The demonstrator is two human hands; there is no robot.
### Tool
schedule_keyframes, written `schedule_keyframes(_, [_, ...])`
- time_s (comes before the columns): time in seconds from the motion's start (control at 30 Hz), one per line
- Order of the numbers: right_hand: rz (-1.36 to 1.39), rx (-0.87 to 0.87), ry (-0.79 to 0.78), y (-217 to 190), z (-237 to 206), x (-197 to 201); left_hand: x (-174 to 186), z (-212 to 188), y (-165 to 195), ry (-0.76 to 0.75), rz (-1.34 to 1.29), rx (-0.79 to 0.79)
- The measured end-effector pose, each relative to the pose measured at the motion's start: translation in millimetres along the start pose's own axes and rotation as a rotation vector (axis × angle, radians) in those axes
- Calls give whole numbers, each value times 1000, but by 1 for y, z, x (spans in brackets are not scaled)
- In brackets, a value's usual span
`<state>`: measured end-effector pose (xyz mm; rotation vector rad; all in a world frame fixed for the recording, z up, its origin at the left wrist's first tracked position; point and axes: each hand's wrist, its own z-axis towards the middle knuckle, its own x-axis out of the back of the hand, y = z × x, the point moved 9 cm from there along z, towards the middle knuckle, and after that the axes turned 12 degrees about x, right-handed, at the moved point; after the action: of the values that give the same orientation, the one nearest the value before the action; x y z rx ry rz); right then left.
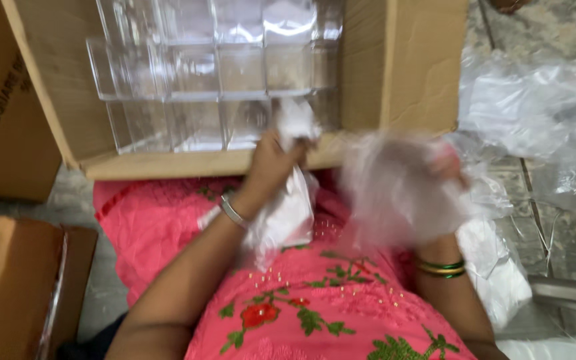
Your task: The person sits on the floor with a cardboard box of clear plastic square containers on their lap. They take each plastic container, place it into a clear plastic bag, wrap and gather the bag around it, and set the bagged container back into the box, repeating this for container after container.
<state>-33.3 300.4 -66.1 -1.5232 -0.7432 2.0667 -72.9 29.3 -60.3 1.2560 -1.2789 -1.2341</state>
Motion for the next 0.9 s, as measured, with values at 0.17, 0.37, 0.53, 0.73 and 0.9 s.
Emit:
schedule_keyframes(0.17, [-220, 567, 471, -126, 31, 160, 79, -6, 38, 224, -454, -42])
schedule_keyframes(0.37, [-898, 643, 1265, -135, -62, 287, 101, -31, 78, 257, -531, -59])
schedule_keyframes(0.53, [-1497, 136, 1049, -112, -17, 290, 85, -33, 83, 181, -571, -56])
schedule_keyframes(0.73, [-1727, 167, 489, -126, 46, 171, 69, -35, 78, 83, -485, -91])
schedule_keyframes(0.9, [-938, 294, -59, -25, 56, -37, 41, -36, 72, -5, -418, -74])
